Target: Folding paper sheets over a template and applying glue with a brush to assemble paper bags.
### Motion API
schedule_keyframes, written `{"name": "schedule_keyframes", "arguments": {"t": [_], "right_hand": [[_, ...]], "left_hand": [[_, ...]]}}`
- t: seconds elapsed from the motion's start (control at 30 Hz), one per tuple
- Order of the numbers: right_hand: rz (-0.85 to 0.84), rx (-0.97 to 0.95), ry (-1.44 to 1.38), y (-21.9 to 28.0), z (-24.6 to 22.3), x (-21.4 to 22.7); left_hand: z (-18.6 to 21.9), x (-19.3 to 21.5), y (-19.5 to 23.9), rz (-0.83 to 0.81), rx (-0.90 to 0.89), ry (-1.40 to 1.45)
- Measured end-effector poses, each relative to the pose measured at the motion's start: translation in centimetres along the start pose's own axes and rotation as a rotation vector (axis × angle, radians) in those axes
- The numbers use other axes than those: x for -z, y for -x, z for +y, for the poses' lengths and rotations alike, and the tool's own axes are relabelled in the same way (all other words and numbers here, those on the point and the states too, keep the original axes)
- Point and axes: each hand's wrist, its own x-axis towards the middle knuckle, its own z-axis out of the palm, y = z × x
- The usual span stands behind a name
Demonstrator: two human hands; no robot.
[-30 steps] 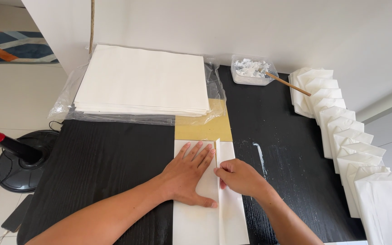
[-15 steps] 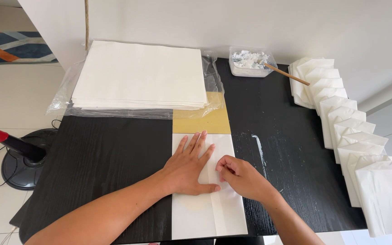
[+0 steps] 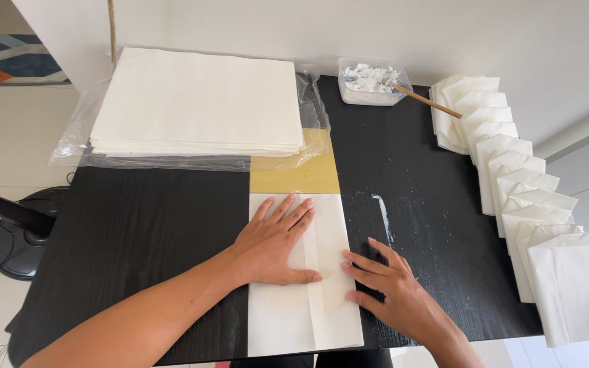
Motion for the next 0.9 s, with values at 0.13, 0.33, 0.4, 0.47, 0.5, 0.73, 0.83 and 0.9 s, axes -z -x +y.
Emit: {"name": "schedule_keyframes", "arguments": {"t": [0.13,0.33,0.4,0.47,0.5,0.73,0.83,0.9], "right_hand": [[-0.019,0.057,-0.002,1.7,0.6,-0.2],[-0.188,0.029,-0.035,2.9,0.7,0.4],[-0.308,-0.062,-0.034,2.4,0.6,0.9],[-0.312,-0.072,-0.045,1.4,0.0,1.7],[-0.317,-0.081,-0.055,0.9,-0.3,2.2],[-0.220,-0.067,-0.010,-5.3,1.3,2.9],[-0.176,-0.059,0.009,-8.0,1.7,3.5],[-0.164,-0.133,0.003,-9.3,1.8,3.8]], "left_hand": [[-0.4,-0.5,-0.2,0.012,-0.010,0.004],[-0.8,-1.5,-0.4,0.073,-0.039,-0.008],[-1.0,-1.8,-0.5,0.091,-0.048,-0.021],[-1.5,-3.1,-0.7,0.164,-0.075,-0.057],[-1.8,-3.7,-0.8,0.238,-0.100,-0.094],[-3.0,-6.4,-1.3,0.794,-0.077,-0.602],[-3.1,-6.5,-1.4,0.798,-0.075,-0.594],[-3.2,-6.8,-1.4,0.752,-0.064,-0.609]]}}
